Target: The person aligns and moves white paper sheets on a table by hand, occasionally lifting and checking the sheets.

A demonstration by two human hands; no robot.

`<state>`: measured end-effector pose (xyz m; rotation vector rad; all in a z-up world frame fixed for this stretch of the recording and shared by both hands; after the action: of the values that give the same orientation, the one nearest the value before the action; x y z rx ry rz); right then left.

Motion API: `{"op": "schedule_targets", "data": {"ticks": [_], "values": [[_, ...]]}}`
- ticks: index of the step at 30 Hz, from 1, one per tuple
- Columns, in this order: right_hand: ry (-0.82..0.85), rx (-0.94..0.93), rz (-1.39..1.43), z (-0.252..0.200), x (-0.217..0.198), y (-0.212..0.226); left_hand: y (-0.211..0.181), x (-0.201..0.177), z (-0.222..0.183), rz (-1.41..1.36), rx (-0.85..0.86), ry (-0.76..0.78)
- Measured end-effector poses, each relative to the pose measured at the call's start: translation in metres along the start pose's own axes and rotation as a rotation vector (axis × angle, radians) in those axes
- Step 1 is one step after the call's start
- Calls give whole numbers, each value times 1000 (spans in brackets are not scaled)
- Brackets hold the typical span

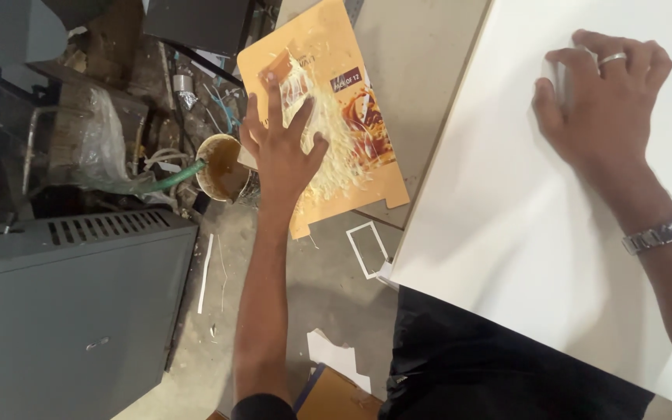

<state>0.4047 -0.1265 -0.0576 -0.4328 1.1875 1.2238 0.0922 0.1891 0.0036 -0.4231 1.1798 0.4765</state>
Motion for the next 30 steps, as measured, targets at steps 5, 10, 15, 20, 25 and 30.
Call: {"op": "schedule_targets", "data": {"ticks": [5,10,15,20,25,30], "values": [[2,10,-1,2,-5,2,6,13,11,116,94,32],[10,8,-8,-2,-2,-1,7,8,5,144,99,43],[-3,12,-33,2,-4,0,13,-1,-5,159,93,28],[6,-3,-34,-3,3,-6,15,-17,-14,-100,-52,-56],[2,2,-37,-4,6,-8,17,-33,-27,-196,-58,-74],[-10,2,-32,-5,5,-8,-2,-47,-60,-73,-16,-74]]}}
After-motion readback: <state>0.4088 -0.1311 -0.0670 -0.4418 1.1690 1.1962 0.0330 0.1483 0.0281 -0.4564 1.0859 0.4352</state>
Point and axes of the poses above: each hand's wrist, its own z-axis towards the middle knuckle, its own x-axis out of the palm, y = z × x, the point moved 1 cm from there along z, towards the middle knuckle, and after that the axes turned 6 degrees about z, right-handed, at the moved point
